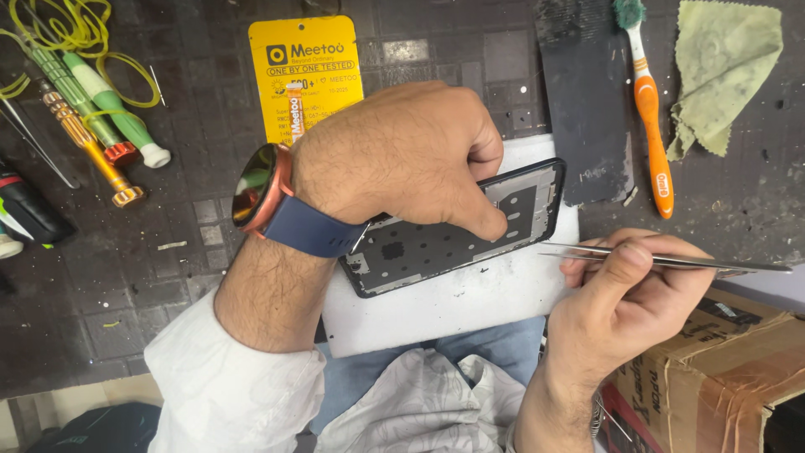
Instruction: The person uses a metal prying tool to separate the screen assembly from the smartphone frame and then scrapes adhesive residue from the frame's inner surface. The person handles the phone and a replacement screen part while working at a cluttered workbench.
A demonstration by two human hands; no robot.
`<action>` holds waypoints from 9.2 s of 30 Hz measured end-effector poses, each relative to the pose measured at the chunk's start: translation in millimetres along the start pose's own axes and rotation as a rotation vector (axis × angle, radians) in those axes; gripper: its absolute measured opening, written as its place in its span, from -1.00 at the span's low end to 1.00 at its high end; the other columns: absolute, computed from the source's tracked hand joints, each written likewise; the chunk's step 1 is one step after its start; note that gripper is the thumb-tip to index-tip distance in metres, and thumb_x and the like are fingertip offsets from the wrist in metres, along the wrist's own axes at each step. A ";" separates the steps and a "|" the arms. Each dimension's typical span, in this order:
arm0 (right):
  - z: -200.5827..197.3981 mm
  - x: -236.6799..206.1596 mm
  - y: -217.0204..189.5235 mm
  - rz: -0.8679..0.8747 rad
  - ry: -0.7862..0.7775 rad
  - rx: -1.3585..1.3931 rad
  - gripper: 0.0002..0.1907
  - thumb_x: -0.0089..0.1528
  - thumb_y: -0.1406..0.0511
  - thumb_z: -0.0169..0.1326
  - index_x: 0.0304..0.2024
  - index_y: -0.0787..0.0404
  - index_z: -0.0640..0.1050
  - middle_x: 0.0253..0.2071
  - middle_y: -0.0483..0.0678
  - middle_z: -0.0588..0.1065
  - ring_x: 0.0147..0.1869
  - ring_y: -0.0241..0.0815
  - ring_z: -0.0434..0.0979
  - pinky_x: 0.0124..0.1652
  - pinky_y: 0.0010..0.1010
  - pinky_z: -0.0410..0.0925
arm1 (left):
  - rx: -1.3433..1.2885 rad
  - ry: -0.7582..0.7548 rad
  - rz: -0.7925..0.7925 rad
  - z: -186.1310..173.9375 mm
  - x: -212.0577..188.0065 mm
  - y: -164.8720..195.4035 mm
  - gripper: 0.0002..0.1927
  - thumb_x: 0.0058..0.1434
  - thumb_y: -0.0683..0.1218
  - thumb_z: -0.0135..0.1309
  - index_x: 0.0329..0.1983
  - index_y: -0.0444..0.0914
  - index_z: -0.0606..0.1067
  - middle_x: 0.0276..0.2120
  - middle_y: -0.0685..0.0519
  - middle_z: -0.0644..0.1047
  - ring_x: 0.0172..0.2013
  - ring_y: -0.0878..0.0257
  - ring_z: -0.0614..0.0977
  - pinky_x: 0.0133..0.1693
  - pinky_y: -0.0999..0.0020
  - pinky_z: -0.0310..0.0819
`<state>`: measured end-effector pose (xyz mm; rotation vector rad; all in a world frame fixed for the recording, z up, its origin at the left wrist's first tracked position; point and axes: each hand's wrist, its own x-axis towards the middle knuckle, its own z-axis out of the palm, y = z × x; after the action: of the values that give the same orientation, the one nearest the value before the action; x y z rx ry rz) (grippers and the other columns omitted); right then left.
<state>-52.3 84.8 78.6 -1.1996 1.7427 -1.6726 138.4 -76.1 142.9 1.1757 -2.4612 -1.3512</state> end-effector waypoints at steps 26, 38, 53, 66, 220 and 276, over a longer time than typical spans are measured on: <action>1.4 5.1 3.4 -0.054 -0.022 -0.040 -0.58 0.61 0.08 0.00 -0.01 0.27 0.18 -0.26 0.01 0.35 -0.45 -0.32 0.38 -0.46 -0.57 0.30 | 0.033 -0.032 -0.070 1.1 6.5 2.8 -0.43 -0.16 0.07 0.37 -0.84 -0.21 0.20 -0.88 0.13 0.15 -0.80 0.27 0.25 -0.71 0.17 0.08; 3.1 3.9 2.0 -0.039 0.003 -0.092 -0.56 0.59 0.05 -0.02 -0.01 0.27 0.18 -0.27 0.00 0.37 -0.46 -0.34 0.38 -0.50 -0.60 0.27 | 0.050 -0.018 -0.045 4.2 8.1 0.8 -0.47 -0.16 0.07 0.37 -0.84 -0.21 0.25 -0.88 0.11 0.18 -0.80 0.27 0.28 -0.72 0.19 0.12; -8.6 3.5 -6.9 0.033 -0.175 0.042 -0.71 0.61 0.26 0.03 -0.09 0.31 0.28 -0.29 0.04 0.42 -0.40 -0.30 0.41 -0.33 -0.49 0.45 | 0.066 -0.032 -0.083 8.5 8.9 6.6 -0.45 -0.19 0.05 0.39 -0.85 -0.20 0.22 -0.89 0.09 0.17 -0.80 0.23 0.29 -0.70 0.17 0.18; -8.1 0.3 -4.1 -0.039 -0.263 -0.019 -0.66 0.54 0.14 0.01 -0.11 0.28 0.30 -0.33 0.05 0.46 -0.36 -0.32 0.45 -0.34 -0.56 0.38 | 0.115 -0.121 -0.221 3.3 5.7 16.7 -0.44 -0.09 0.10 0.41 -0.78 -0.22 0.27 -0.84 0.10 0.22 -0.75 0.27 0.32 -0.65 0.19 0.17; -36.1 -76.5 -15.9 -0.421 -0.336 -0.414 -0.69 0.32 0.51 0.21 -0.18 0.35 0.28 -0.14 0.21 0.52 0.01 0.12 0.69 -0.12 -0.29 0.54 | -0.003 -0.205 -0.516 15.6 -21.4 51.0 -0.60 0.16 0.14 0.19 -0.50 -0.29 0.60 -0.58 0.04 0.65 -0.57 0.33 0.71 -0.51 0.41 0.61; -32.3 -64.6 -22.2 -0.361 -0.329 -0.488 -0.62 0.33 0.49 0.34 -0.19 0.31 0.32 -0.17 0.10 0.52 -0.10 -0.12 0.66 -0.19 -0.48 0.52 | -0.006 -0.234 -0.521 18.0 -22.4 55.2 -0.62 0.14 0.13 0.23 -0.45 -0.30 0.61 -0.57 0.02 0.65 -0.54 0.31 0.73 -0.50 0.39 0.62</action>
<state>-38.0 158.2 89.4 -1.9827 1.8508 -1.1457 114.4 -31.9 179.6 1.8455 -2.3845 -1.7000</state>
